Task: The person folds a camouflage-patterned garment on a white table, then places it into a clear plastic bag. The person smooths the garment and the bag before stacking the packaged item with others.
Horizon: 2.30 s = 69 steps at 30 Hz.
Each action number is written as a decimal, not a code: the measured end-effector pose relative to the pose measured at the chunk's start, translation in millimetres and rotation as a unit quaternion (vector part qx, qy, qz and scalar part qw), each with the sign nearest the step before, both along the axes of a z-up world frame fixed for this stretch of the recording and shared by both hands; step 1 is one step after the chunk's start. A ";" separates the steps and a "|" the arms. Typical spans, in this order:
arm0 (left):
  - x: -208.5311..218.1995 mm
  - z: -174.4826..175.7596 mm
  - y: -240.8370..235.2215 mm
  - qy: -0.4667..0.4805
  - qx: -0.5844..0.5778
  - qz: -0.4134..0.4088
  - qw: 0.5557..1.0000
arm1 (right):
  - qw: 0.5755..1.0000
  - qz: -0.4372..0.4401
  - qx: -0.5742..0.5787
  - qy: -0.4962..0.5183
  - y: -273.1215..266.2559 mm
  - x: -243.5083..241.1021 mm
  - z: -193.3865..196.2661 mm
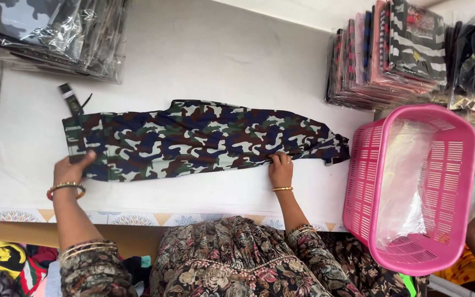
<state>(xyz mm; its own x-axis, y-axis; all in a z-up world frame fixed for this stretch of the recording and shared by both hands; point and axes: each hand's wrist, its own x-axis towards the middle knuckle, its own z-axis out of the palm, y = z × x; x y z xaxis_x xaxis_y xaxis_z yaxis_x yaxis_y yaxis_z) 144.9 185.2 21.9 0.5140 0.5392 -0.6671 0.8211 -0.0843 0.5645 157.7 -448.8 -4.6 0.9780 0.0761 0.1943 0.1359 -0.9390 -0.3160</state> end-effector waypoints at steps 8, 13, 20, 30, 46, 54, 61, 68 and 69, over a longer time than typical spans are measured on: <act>-4.6 -47.5 39.7 -0.136 0.029 -0.038 0.990 | 0.996 -0.005 0.089 -0.014 -14.7 -0.8 -7.7; 24.9 -53.5 18.6 -0.186 0.139 -0.070 0.970 | 0.994 0.009 0.081 -0.068 -44.6 21.3 -39.5; 118.1 108.6 -70.5 -0.362 -0.046 -0.102 0.925 | 0.959 -0.079 0.087 -0.257 -93.4 118.3 58.1; 156.4 81.4 -101.2 -0.372 -0.145 -0.135 0.907 | 0.939 -0.178 0.069 -0.286 -153.1 74.2 66.4; 86.1 -2.0 -173.0 -0.182 0.373 -0.051 0.908 | 0.945 -0.281 0.130 -0.102 -109.0 -0.2 -29.8; 55.5 -48.8 -340.1 -0.209 0.238 -0.527 0.789 | 0.652 -0.573 0.484 -0.113 -172.5 47.2 -81.0; 51.0 -27.8 -355.5 -0.121 0.193 -0.606 0.762 | 0.692 -0.673 0.256 0.046 -158.4 92.7 -11.7; 53.6 -26.2 -347.6 -0.102 0.202 -0.646 0.729 | 0.834 -0.547 0.021 0.075 -135.9 111.0 11.8; 53.9 -22.5 -348.8 -0.084 0.199 -0.653 0.726 | 0.853 -0.512 -0.001 0.102 -130.0 113.0 18.7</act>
